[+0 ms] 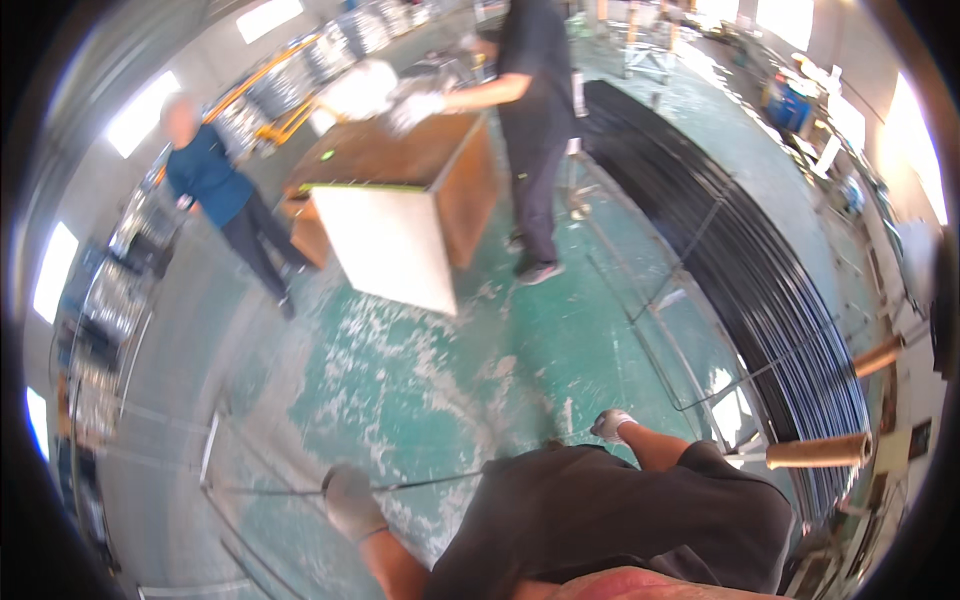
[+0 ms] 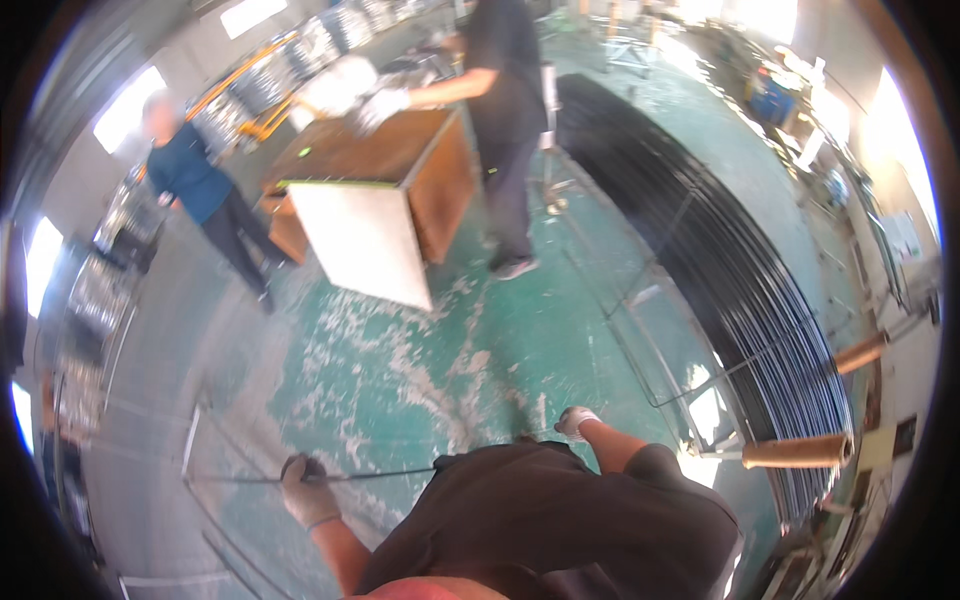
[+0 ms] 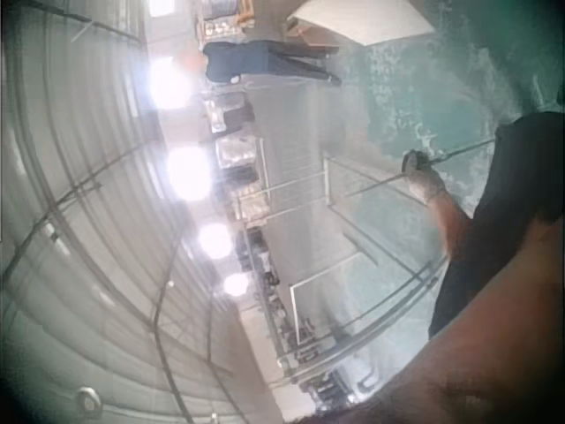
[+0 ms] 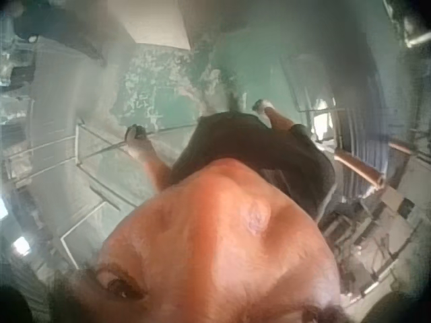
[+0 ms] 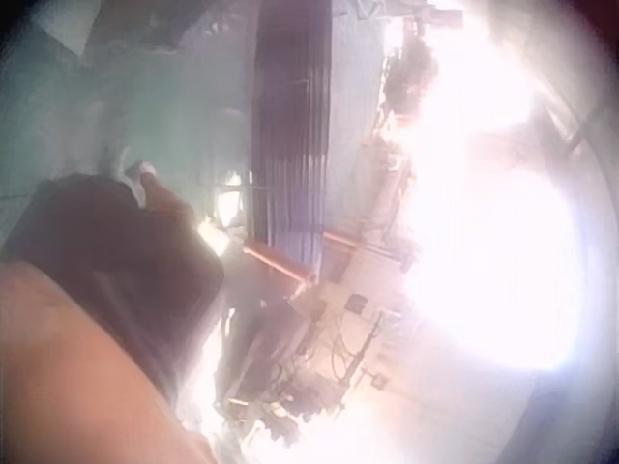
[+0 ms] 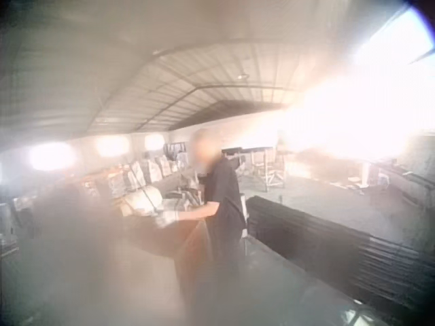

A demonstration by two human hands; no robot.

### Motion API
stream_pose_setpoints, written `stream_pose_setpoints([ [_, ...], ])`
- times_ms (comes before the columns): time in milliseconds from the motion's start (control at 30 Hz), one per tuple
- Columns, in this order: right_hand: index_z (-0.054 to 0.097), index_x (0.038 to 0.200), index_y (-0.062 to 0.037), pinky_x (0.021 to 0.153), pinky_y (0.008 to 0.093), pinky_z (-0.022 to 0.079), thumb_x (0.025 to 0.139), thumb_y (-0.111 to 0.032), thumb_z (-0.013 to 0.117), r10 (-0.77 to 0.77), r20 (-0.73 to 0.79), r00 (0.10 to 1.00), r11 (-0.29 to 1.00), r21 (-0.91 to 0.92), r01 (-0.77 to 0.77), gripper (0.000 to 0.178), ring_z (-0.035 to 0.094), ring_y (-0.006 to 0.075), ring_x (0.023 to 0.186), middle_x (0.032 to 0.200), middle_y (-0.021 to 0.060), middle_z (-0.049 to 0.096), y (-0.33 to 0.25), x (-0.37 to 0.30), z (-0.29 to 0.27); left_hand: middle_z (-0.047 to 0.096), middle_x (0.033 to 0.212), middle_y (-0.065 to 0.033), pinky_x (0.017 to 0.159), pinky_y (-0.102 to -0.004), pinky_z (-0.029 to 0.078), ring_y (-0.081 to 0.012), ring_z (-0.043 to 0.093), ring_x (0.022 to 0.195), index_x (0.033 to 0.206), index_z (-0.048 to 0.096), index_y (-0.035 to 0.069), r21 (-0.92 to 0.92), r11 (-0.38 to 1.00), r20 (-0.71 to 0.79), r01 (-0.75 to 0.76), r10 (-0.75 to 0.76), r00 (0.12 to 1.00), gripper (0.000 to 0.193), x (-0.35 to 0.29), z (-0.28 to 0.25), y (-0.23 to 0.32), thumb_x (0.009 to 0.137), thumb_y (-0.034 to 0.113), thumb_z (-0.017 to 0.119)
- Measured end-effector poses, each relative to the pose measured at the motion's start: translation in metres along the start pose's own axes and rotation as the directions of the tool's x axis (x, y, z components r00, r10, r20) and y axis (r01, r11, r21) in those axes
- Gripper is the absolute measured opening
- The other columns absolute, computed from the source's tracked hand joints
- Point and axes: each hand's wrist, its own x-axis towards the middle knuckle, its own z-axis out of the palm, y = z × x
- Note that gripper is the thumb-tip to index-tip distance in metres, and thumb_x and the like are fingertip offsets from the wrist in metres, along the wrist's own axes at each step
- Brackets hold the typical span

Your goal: The person loads long metal rods into a bending machine, operates it to bend the rods, and then removes and stacks the bent pieces. The person also manually bends some rods using a wooden jig and collaborates with a coworker to organize the finished pieces.

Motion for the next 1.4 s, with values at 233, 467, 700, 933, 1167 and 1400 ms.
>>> stream_pose_setpoints([
  [233,0.075,0.121,-0.0118,0.098,0.0428,0.055,0.087,-0.04,0.075,0.011,-0.06,0.998,0.998,0.056,-0.008,0.044,0.071,0.0315,0.112,0.115,0.0139,0.077,0.009,0.024,-0.036,0.064,0.105,-0.0091,0.087,-0.0319,0.052,-0.0199,0.06,0.096,0.111,0.067,-0.006,-0.343,0.925,-0.108,0.163,-0.211,0.972,0.023,0.015,0.056,0.027,0.095,0.01,0.062],
  [467,0.077,0.121,-0.0138,0.102,0.0446,0.055,0.086,-0.044,0.077,0.02,-0.05,0.999,0.999,0.026,-0.019,0.047,0.07,0.0334,0.117,0.12,0.0152,0.076,-0.004,0.051,-0.047,0.064,0.11,-0.011,0.089,-0.0335,0.053,-0.0217,0.061,0.101,0.115,0.066,-0.004,-0.388,0.888,-0.087,0.248,-0.303,0.949,0.022,0.049,0.092,0.036,0.097,0.008,0.059],
  [700,0.079,0.119,-0.0112,0.102,0.0452,0.054,0.089,-0.042,0.071,-0.158,0.054,0.986,0.956,-0.241,0.167,0.043,0.07,0.0352,0.117,0.119,0.0158,0.076,-0.065,0.094,-0.049,0.067,0.106,-0.01,0.086,-0.0318,0.054,-0.0221,0.063,0.094,0.111,0.067,-0.001,-0.457,0.848,-0.101,0.27,-0.351,0.931,0.018,0.129,0.093,0.031,0.096,0.008,0.06],
  [933,0.078,0.109,-0.0076,0.085,0.0391,0.059,0.088,-0.03,0.079,0.013,-0.069,0.998,0.996,0.085,-0.007,0.031,0.074,0.0237,0.091,0.096,0.0116,0.078,-0.142,0.12,-0.08,0.07,0.103,-0.0105,0.082,-0.0316,0.054,-0.0213,0.065,0.089,0.105,0.068,0.002,-0.531,0.82,-0.159,0.214,-0.345,0.925,0.014,0.222,0.118,0.017,0.092,0.002,0.064],
  [1167,0.075,0.115,-0.0025,0.084,0.0398,0.059,0.09,-0.026,0.076,0.04,-0.163,0.986,0.966,0.259,0.003,0.034,0.074,0.0233,0.09,0.099,0.013,0.078,-0.22,0.16,-0.109,0.071,0.104,-0.0111,0.082,-0.032,0.054,-0.0208,0.065,0.09,0.106,0.068,0.001,-0.502,0.832,-0.176,0.235,-0.364,0.915,0.014,0.322,0.132,0.02,0.093,0.001,0.062],
  [1400,0.075,0.115,-0.0023,0.083,0.039,0.058,0.09,-0.024,0.075,0.021,-0.058,0.998,0.985,0.17,-0.011,0.033,0.074,0.0247,0.089,0.1,0.0132,0.077,-0.299,0.195,-0.146,0.072,0.105,-0.0115,0.081,-0.0334,0.055,-0.022,0.067,0.089,0.104,0.069,0.002,-0.464,0.833,-0.204,0.302,-0.432,0.878,0.016,0.378,0.152,-0.005,0.09,0.0,0.062],
])
